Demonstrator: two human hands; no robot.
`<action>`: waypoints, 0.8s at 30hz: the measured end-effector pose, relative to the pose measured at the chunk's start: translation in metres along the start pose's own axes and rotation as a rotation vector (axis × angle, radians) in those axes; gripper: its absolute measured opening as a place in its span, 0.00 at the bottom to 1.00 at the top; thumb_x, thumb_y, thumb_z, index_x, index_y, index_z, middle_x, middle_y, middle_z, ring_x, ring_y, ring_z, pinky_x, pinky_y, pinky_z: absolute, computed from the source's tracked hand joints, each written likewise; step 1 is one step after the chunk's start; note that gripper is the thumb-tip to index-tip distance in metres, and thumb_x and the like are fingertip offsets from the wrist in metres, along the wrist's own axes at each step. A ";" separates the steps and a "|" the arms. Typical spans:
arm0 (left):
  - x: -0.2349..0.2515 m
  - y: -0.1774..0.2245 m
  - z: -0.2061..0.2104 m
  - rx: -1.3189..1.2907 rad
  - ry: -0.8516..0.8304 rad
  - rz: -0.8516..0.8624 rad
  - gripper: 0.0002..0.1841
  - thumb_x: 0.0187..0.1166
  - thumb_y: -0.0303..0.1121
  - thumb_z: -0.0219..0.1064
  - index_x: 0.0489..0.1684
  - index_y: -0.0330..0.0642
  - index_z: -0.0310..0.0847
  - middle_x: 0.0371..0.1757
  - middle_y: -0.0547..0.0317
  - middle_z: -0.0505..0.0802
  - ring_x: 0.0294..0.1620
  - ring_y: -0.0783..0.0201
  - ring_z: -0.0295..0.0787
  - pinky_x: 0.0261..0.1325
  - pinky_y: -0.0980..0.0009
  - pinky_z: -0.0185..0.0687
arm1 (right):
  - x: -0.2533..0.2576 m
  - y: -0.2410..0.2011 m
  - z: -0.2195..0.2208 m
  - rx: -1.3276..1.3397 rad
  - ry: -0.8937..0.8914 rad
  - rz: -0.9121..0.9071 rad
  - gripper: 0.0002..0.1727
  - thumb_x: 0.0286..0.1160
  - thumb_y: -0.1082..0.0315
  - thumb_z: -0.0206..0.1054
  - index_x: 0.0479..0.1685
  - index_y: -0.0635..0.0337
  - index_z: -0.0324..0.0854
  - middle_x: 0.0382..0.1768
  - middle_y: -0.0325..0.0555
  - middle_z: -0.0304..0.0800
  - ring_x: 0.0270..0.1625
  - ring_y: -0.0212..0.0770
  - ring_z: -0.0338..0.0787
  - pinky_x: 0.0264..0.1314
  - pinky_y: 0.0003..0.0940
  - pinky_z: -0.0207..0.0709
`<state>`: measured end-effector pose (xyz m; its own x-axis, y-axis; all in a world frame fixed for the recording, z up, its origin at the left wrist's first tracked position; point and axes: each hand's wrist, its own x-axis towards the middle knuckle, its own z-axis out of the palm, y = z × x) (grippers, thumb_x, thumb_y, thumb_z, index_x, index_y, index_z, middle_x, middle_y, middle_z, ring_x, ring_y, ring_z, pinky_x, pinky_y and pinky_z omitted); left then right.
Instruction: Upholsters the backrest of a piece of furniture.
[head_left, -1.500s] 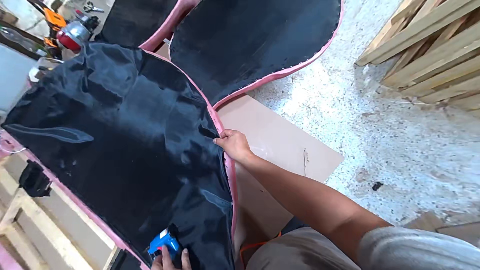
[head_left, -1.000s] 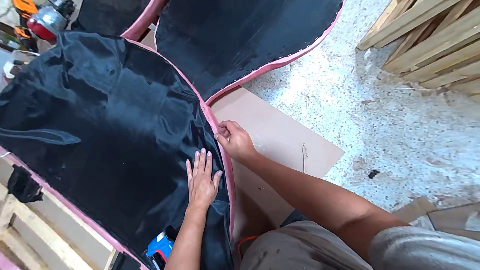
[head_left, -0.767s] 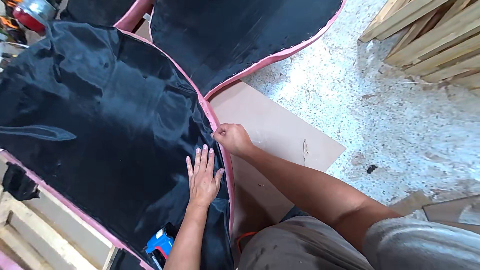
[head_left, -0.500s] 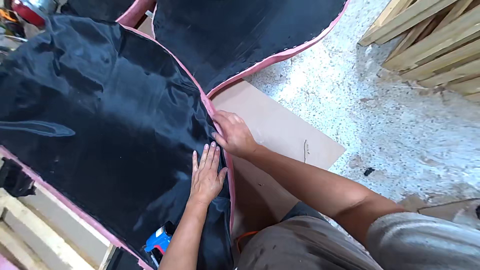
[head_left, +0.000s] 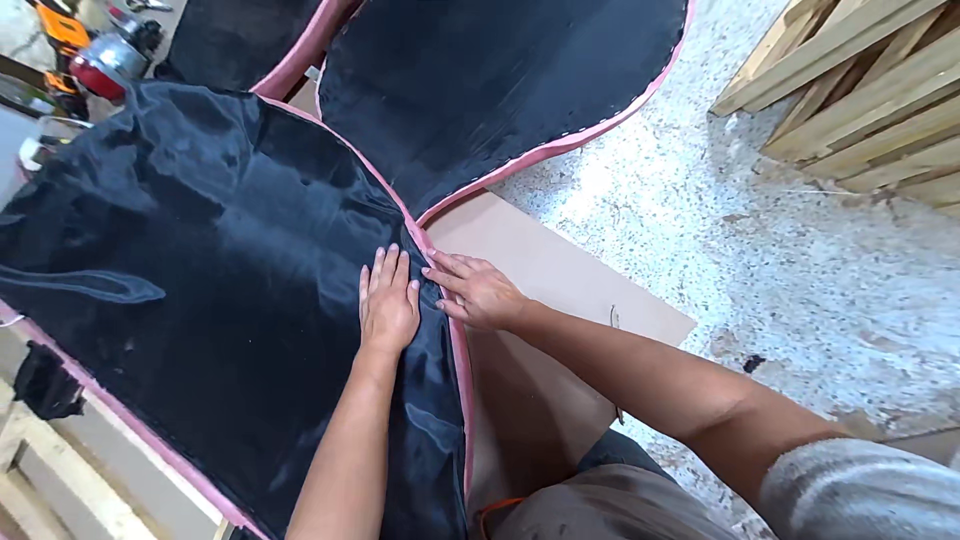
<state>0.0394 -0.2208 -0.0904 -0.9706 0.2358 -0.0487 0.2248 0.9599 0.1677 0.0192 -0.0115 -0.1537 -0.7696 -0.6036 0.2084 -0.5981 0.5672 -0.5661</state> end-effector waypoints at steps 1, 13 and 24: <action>0.014 -0.003 0.001 0.042 -0.059 0.000 0.30 0.95 0.46 0.38 0.93 0.47 0.59 0.96 0.59 0.59 0.98 0.54 0.41 0.95 0.39 0.34 | -0.001 -0.001 0.000 -0.027 0.022 -0.001 0.33 0.85 0.41 0.52 0.87 0.41 0.70 0.93 0.42 0.60 0.89 0.50 0.67 0.83 0.55 0.68; 0.056 -0.024 -0.016 0.026 -0.238 0.151 0.28 0.93 0.39 0.38 0.94 0.53 0.60 0.96 0.68 0.61 0.98 0.58 0.42 0.96 0.43 0.33 | 0.001 0.005 0.009 0.057 0.126 -0.119 0.28 0.80 0.53 0.59 0.80 0.46 0.78 0.85 0.38 0.75 0.79 0.47 0.81 0.76 0.48 0.78; -0.202 -0.033 -0.089 -0.011 0.119 -0.588 0.30 0.87 0.47 0.60 0.84 0.39 0.72 0.84 0.36 0.75 0.86 0.37 0.69 0.85 0.39 0.67 | -0.003 0.006 0.019 0.104 0.205 -0.088 0.29 0.78 0.53 0.59 0.80 0.44 0.80 0.84 0.36 0.76 0.62 0.48 0.91 0.56 0.44 0.86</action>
<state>0.2207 -0.3131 0.0012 -0.9350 -0.3537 -0.0261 -0.3533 0.9223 0.1565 0.0221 -0.0164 -0.1729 -0.7511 -0.5157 0.4122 -0.6469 0.4504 -0.6154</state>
